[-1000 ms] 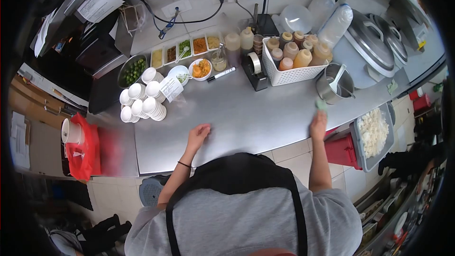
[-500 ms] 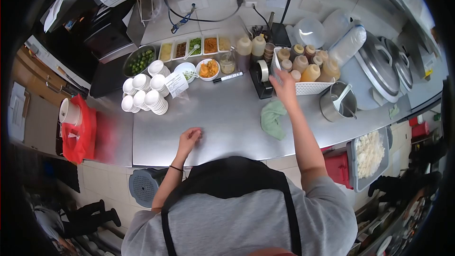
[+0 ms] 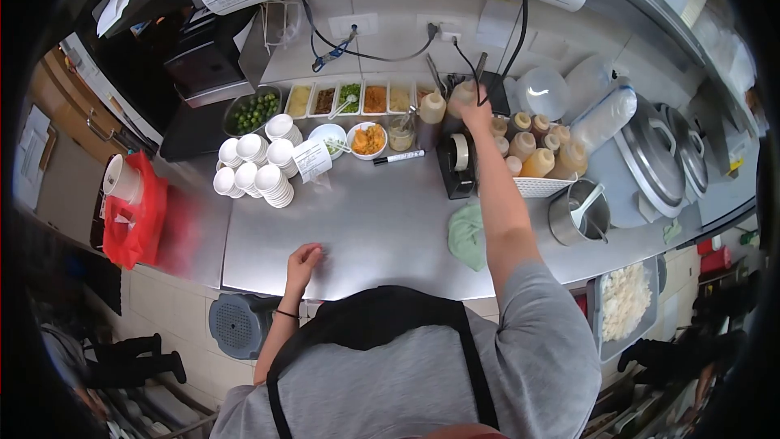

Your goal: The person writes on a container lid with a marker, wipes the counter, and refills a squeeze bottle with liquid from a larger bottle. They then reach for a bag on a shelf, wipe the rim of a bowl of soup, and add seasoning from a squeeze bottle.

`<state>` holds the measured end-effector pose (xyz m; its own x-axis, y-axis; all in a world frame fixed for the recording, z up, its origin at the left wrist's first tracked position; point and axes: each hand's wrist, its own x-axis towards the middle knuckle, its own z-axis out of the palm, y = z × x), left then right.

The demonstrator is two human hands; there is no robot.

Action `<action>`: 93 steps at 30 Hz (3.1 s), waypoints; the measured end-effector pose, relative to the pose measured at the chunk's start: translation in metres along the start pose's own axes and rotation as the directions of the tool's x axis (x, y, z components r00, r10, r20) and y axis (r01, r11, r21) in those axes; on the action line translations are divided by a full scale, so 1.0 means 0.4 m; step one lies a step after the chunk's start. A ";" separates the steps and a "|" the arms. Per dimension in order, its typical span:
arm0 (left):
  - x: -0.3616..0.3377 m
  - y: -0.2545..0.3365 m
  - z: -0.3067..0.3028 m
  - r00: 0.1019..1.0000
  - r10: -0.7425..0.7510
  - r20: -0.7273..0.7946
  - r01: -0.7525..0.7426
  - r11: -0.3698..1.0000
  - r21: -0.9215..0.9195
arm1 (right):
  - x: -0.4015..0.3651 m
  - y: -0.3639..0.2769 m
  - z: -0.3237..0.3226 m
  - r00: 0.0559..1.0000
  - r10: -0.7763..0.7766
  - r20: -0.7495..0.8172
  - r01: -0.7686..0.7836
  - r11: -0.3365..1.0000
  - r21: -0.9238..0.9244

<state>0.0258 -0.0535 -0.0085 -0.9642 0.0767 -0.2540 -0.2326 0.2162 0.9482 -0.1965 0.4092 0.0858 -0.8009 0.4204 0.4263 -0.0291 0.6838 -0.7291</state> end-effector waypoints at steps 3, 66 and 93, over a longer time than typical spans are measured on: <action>0.002 0.003 0.008 1.000 0.015 -0.002 -0.016 0.998 -0.057 | -0.019 -0.042 -0.079 0.912 0.031 -0.408 0.120 0.933 0.339; 0.079 0.128 0.148 0.922 0.197 0.333 -0.260 0.953 0.154 | -0.750 0.127 -0.167 0.944 -0.036 0.327 0.144 0.939 -0.311; 0.186 0.419 0.400 0.845 0.306 0.439 -0.222 0.947 -0.234 | -0.603 -0.198 -0.059 0.963 -0.225 -0.151 0.259 0.925 0.278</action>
<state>-0.0646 0.1441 0.1011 -0.8299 0.5579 -0.0077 -0.0362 -0.0400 0.9985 0.0130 0.2678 0.0534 -0.6744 0.3410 0.6549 -0.4011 0.5755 -0.7127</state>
